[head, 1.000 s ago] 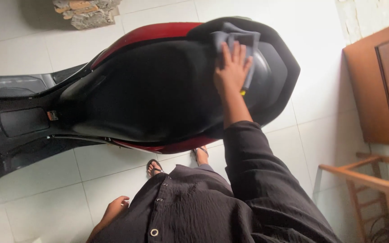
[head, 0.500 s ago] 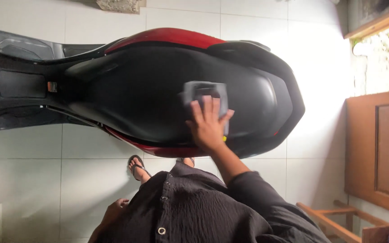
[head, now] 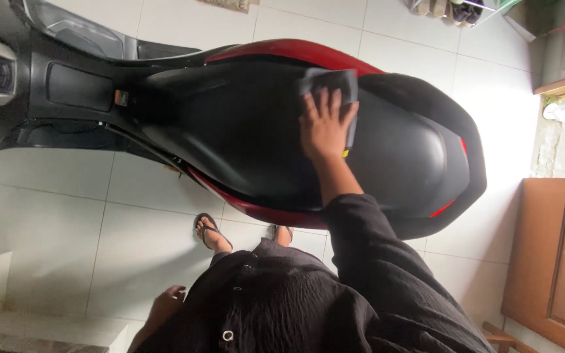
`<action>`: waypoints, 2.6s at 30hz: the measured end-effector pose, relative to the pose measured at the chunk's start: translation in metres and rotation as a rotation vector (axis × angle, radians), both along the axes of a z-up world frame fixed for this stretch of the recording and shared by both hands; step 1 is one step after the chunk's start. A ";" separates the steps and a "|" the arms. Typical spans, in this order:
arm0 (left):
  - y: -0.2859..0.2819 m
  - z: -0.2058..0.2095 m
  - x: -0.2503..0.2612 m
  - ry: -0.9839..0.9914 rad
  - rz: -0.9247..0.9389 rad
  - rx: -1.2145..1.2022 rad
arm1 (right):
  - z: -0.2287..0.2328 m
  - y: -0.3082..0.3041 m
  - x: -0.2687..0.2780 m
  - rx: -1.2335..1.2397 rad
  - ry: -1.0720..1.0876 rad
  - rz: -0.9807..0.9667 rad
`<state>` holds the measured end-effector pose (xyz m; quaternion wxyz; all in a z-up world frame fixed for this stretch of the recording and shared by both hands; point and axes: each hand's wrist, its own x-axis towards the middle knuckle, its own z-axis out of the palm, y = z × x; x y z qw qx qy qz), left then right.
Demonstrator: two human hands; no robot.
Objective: Wiping the seat and front body panels of a scooter using a cleaning cloth.
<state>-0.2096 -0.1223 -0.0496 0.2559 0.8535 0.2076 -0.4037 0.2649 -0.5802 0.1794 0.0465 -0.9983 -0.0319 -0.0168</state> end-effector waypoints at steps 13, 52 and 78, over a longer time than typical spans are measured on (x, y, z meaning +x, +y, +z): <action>0.343 0.137 0.052 -1.813 1.004 0.566 | 0.002 0.009 -0.043 -0.063 -0.196 -0.335; 0.285 0.323 0.215 -0.554 0.709 0.408 | -0.149 0.344 0.180 0.151 0.527 0.205; 0.294 0.315 0.214 -0.613 0.574 0.411 | -0.048 0.132 -0.061 -0.035 0.004 -0.523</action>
